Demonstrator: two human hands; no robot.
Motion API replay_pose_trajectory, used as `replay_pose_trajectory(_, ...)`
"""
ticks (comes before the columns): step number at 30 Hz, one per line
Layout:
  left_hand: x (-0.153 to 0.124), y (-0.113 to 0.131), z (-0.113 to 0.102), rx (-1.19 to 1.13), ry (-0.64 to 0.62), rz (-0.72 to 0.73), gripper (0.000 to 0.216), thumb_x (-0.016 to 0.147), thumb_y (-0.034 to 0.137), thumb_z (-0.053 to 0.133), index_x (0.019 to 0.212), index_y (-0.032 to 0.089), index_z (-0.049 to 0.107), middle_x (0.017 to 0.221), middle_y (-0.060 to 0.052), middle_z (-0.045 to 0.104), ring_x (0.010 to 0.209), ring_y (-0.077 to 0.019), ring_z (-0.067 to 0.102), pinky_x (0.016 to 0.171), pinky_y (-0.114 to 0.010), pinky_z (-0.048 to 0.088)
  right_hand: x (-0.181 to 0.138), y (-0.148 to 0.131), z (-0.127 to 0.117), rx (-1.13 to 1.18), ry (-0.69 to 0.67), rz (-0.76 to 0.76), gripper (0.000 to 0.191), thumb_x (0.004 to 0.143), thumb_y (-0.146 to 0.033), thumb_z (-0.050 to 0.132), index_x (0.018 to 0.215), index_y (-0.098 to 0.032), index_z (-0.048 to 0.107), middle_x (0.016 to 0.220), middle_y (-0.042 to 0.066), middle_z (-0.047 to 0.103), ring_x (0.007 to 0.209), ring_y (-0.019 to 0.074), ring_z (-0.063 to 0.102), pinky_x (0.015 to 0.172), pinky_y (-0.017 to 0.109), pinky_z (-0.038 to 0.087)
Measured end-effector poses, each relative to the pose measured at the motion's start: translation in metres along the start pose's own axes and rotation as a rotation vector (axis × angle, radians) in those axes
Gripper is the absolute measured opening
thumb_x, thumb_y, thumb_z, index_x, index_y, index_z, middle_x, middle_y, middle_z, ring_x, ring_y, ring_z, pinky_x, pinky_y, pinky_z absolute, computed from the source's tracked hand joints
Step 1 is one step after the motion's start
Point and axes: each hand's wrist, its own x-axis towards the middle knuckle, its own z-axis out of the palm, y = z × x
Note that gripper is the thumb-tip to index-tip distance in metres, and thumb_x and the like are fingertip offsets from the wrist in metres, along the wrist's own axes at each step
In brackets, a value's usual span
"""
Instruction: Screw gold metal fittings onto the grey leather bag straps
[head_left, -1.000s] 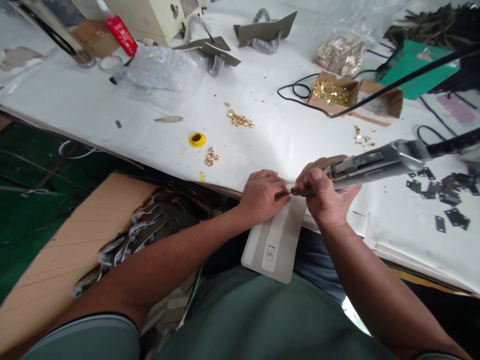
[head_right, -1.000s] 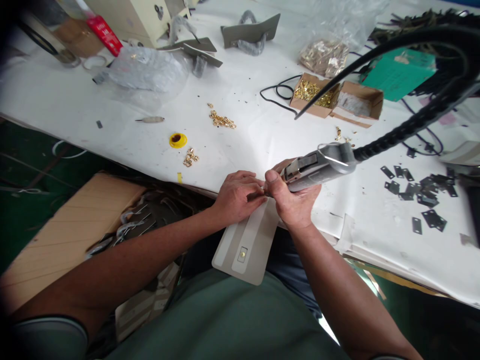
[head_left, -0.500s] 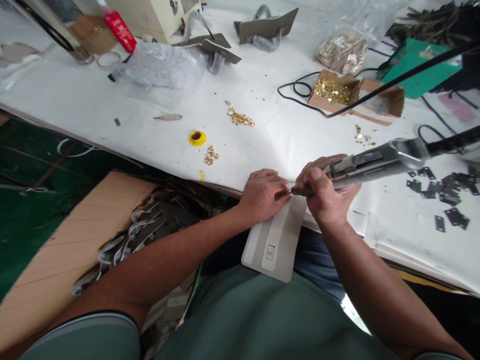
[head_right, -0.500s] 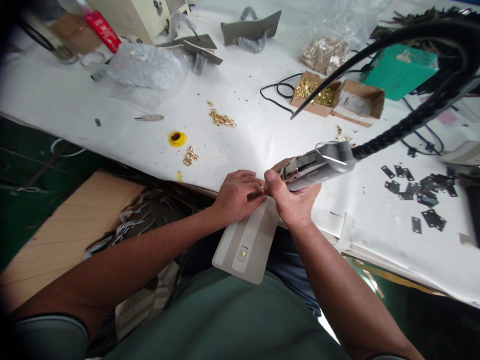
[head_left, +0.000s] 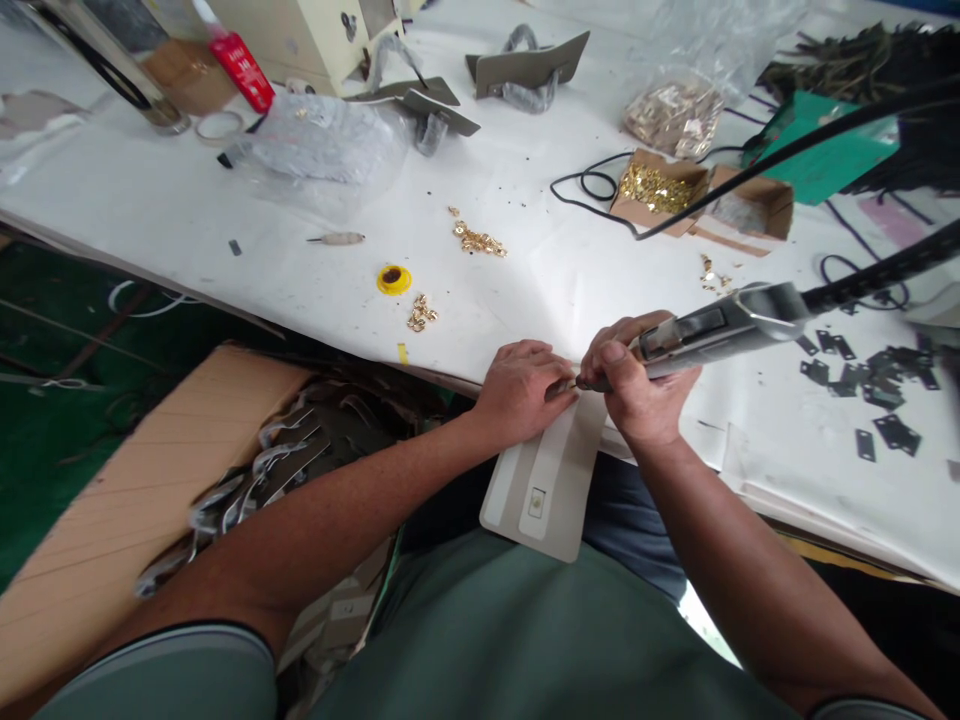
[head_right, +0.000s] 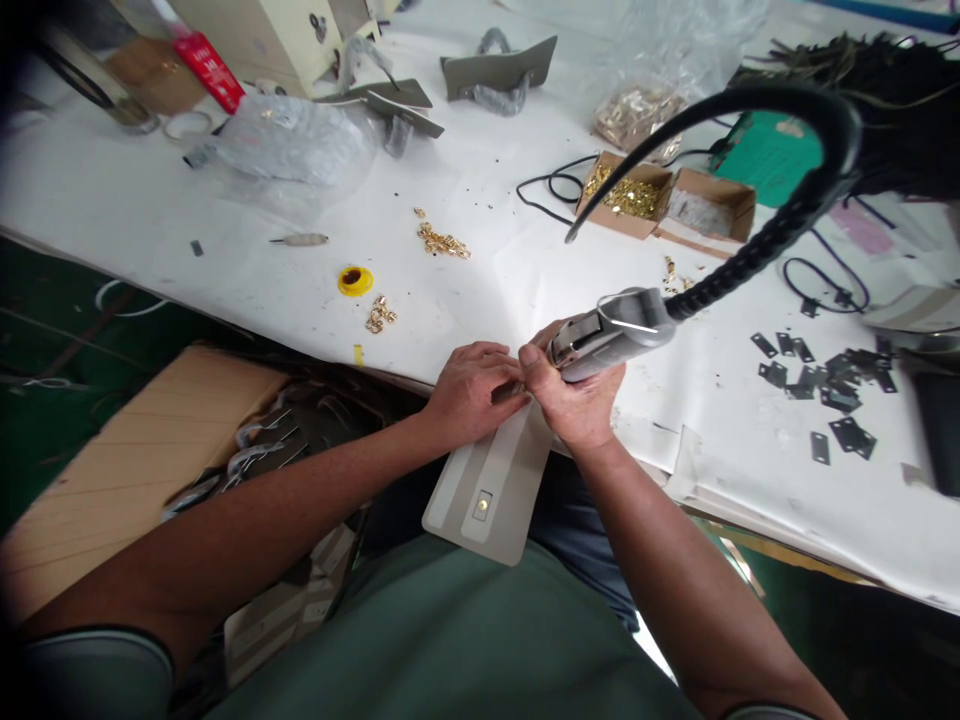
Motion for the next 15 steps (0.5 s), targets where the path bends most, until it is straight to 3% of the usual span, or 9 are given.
replay_pose_trajectory(3,0.0006,-0.001,0.0003,-0.005,0.0,0.009,0.014,0.091,0.034,0.074,0.102,0.028,0.077,0.117,0.0,0.08,0.126,-0.0279,0.062,0.109,-0.048,0.043,0.0017,0.0007,0.0049,0.065,0.074,-0.037,0.034,0.088,-0.05,0.074,0.077,-0.027,0.051,0.063,-0.002,0.055,0.053,0.0187,0.059,0.051,0.037,0.052)
replay_pose_trajectory(7,0.0005,-0.0009,-0.0007,-0.007,0.004,0.017,0.011,0.092,0.035,0.073,0.099,0.027,0.078,0.117,0.001,0.08,0.127,-0.0278,0.062,0.109,-0.048,0.043,0.0036,0.003,0.0076,0.154,0.063,-0.046,0.032,0.087,-0.043,0.074,0.076,-0.028,0.048,0.061,-0.004,0.054,0.049,0.0167,0.055,0.048,0.035,0.048)
replay_pose_trajectory(15,0.0005,-0.0024,-0.0003,-0.029,-0.008,0.002,0.013,0.093,0.037,0.071,0.1,0.028,0.078,0.117,0.0,0.08,0.128,-0.0276,0.061,0.111,-0.05,0.042,0.0042,-0.0025,0.0098,0.115,0.041,0.032,0.034,0.087,-0.045,0.073,0.074,-0.027,0.047,0.06,-0.004,0.052,0.051,0.016,0.055,0.051,0.034,0.052)
